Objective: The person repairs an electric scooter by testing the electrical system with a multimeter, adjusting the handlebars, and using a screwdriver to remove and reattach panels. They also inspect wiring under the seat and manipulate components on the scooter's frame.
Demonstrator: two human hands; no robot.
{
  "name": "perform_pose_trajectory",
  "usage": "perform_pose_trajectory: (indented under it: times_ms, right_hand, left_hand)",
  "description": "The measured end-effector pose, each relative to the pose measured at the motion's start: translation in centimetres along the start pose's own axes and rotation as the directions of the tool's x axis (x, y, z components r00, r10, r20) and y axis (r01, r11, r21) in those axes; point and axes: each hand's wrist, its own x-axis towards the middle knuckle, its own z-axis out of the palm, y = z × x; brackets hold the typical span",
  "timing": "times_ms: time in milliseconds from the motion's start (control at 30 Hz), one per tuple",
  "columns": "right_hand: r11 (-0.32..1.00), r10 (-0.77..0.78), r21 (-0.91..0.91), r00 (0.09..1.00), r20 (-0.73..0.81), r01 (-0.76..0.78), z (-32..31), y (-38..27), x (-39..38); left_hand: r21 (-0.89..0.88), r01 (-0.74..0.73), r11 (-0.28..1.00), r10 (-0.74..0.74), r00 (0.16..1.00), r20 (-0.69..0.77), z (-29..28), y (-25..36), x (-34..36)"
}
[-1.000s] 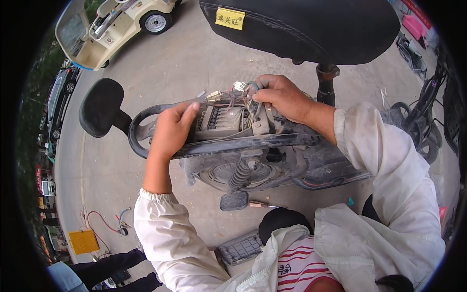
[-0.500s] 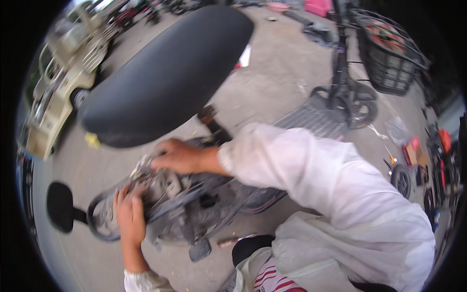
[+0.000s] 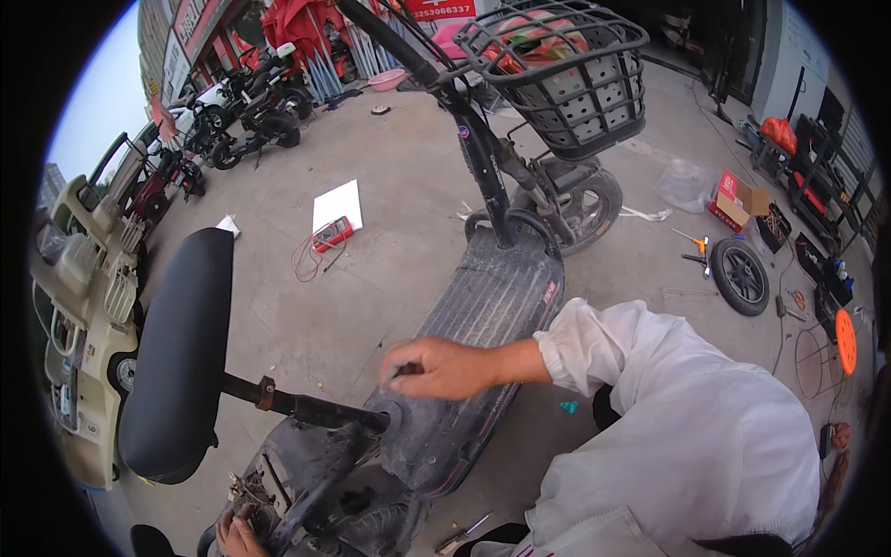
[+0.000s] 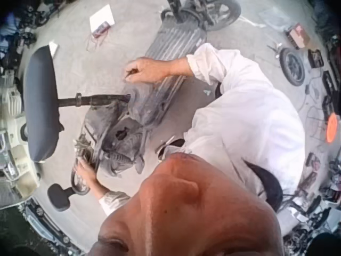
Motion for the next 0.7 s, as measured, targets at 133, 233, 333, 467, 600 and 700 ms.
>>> perform_pose_trajectory:
  times_ms: [133,233,333,467,600,700]
  right_hand:
    - [0.959,0.250,-0.056,0.920,-0.301,-0.279,-9.4,6.1,-8.4]
    - [0.878,0.419,-0.005,0.773,-0.476,-0.479,-14.9,8.8,-13.2]
    - [0.916,0.344,0.053,0.711,-0.614,-0.397,-19.6,11.9,-16.5]
    - [0.898,0.324,-0.122,0.822,-0.469,-0.424,-17.9,10.4,-15.2]
    - [0.897,0.186,-0.382,0.974,-0.126,-0.221,-13.4,10.4,-12.9]
    - [0.849,0.044,-0.528,0.997,0.061,-0.005,-11.6,10.9,-12.2]
  left_hand:
    - [-0.185,0.048,0.981,-0.051,0.999,-0.008,2.2,-1.2,1.6]
    - [-0.435,0.125,0.892,-0.220,0.960,-0.174,0.5,1.4,-0.6]
    - [-0.447,-0.184,0.875,-0.045,0.890,-0.453,-0.1,8.5,-2.7]
    - [-0.534,-0.216,0.817,0.156,0.975,-0.156,1.6,16.8,-6.4]
    - [-0.619,0.264,0.740,0.168,0.818,0.550,8.3,16.6,-10.1]
    - [-0.301,0.347,0.888,-0.032,0.700,0.713,16.2,13.6,-12.7]
